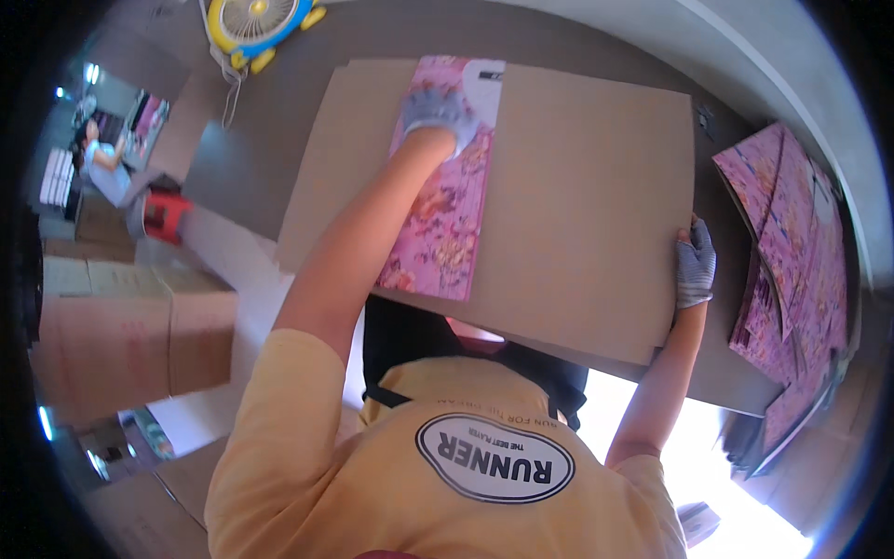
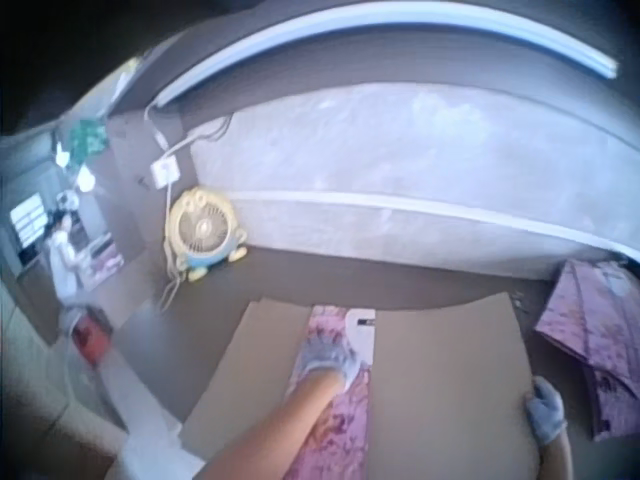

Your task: The person wraps rectangular cardboard boxes with pink floral-patterned paper. They place a box on the table, cover it with paper, fold the edges, and use a handheld device to seal the seams. The wrapped packages are stacked on the table.

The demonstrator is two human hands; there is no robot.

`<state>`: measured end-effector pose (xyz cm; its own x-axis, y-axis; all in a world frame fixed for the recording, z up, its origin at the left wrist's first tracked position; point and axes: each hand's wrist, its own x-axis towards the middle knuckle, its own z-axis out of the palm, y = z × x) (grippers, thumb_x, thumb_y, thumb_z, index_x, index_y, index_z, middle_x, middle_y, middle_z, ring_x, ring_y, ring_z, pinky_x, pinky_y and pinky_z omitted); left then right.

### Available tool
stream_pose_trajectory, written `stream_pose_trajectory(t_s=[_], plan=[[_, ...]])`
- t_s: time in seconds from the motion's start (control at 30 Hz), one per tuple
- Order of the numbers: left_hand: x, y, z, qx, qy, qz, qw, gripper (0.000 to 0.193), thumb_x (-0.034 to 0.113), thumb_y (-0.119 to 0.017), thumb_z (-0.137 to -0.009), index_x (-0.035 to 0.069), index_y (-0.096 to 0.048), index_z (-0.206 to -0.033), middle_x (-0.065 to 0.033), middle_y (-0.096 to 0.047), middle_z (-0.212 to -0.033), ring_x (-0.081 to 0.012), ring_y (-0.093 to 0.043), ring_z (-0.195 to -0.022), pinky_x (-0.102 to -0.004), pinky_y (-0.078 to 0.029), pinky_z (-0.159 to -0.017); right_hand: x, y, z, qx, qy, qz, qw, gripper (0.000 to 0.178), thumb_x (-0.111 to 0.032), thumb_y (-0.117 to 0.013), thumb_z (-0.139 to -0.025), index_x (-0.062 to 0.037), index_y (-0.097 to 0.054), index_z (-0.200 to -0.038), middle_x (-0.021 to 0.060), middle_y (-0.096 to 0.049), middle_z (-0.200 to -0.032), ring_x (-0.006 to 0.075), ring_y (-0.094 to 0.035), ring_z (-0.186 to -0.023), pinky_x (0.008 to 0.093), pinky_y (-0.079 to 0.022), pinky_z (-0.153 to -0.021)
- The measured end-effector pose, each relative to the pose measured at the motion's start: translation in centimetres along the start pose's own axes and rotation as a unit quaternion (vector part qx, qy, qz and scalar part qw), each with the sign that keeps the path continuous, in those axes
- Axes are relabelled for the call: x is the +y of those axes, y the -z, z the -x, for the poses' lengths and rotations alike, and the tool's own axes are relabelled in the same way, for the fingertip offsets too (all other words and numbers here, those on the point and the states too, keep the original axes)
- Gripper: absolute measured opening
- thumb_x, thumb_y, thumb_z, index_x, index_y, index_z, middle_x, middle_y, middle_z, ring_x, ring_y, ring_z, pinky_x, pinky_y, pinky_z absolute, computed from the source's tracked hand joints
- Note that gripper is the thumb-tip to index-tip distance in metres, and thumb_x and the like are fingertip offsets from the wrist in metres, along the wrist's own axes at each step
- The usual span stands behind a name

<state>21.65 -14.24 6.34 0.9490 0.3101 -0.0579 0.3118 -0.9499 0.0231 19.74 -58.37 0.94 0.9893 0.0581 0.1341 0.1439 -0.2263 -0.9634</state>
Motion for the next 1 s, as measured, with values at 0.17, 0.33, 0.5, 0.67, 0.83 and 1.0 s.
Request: stream_pose_trajectory(t_s=[0.17,0.33,0.5,0.67,0.83,1.0], plan=[[1.6,0.5,0.3,-0.02,0.06,0.081,0.995,0.061,0.041,-0.043,-0.09,0.004,-0.039,-0.138,-0.0197,-0.033,-0.145,-0.0367,-0.028,-0.136,-0.0497,-0.021,-0.109,0.1,1.1,0.2,-0.03,0.012,0.032,0.999,0.035,-0.008,-0.05,-0.093,0.0045,-0.05,-0.126,0.0066,-0.058,-0.114,0.0125,-0.053,-0.102,0.0238,-0.04,-0.091],[1.5,-5.8,-1.3,0.163,0.081,0.11,0.977,0.066,0.043,-0.041,-0.087,0.004,-0.037,-0.141,-0.0307,-0.023,-0.146,-0.0463,-0.016,-0.138,-0.0589,-0.006,-0.11,0.2,1.1,-0.8,-0.041,0.022,0.049,0.998,0.034,-0.008,-0.049,-0.093,0.0037,-0.051,-0.125,0.0069,-0.059,-0.113,0.0131,-0.054,-0.101,0.0248,-0.041,-0.091],[2.6,-4.5,-1.3,0.096,0.083,0.044,0.991,0.07,0.041,-0.045,-0.086,0.002,-0.032,-0.143,-0.0301,-0.02,-0.148,-0.0473,-0.016,-0.138,-0.0627,-0.005,-0.108,-0.6,1.2,-0.3,-0.018,0.032,0.091,0.995,0.035,-0.008,-0.051,-0.093,0.0044,-0.05,-0.126,0.0073,-0.059,-0.114,0.0131,-0.054,-0.101,0.0255,-0.042,-0.09],[1.4,-3.1,-1.2,0.055,0.051,0.077,0.994,0.071,0.041,-0.046,-0.086,0.0,-0.033,-0.142,-0.0294,-0.02,-0.149,-0.0474,-0.016,-0.138,-0.0624,-0.006,-0.108,0.4,1.8,-0.9,-0.006,0.017,0.099,0.995,0.036,-0.007,-0.051,-0.094,0.0039,-0.049,-0.128,0.0076,-0.058,-0.117,0.0131,-0.054,-0.103,0.0254,-0.042,-0.091],[0.9,-5.6,-0.8,0.163,0.046,0.061,0.984,0.064,0.039,-0.041,-0.091,0.001,-0.035,-0.141,-0.0277,-0.023,-0.148,-0.0468,-0.015,-0.138,-0.0595,-0.006,-0.11,1.3,2.5,-0.5,0.008,0.021,0.077,0.997,0.039,-0.006,-0.053,-0.093,0.0033,-0.048,-0.13,0.0082,-0.057,-0.121,0.0136,-0.054,-0.105,0.0259,-0.042,-0.093],[0.3,-5.3,-0.9,0.163,0.018,0.084,0.983,0.062,0.042,-0.038,-0.093,0.003,-0.034,-0.141,-0.026,-0.023,-0.149,-0.0447,-0.014,-0.139,-0.0571,-0.005,-0.111,0.9,2.8,-0.4,0.041,-0.013,0.083,0.996,0.039,-0.006,-0.054,-0.093,0.003,-0.047,-0.13,0.0083,-0.057,-0.122,0.0134,-0.054,-0.106,0.0261,-0.042,-0.094]])
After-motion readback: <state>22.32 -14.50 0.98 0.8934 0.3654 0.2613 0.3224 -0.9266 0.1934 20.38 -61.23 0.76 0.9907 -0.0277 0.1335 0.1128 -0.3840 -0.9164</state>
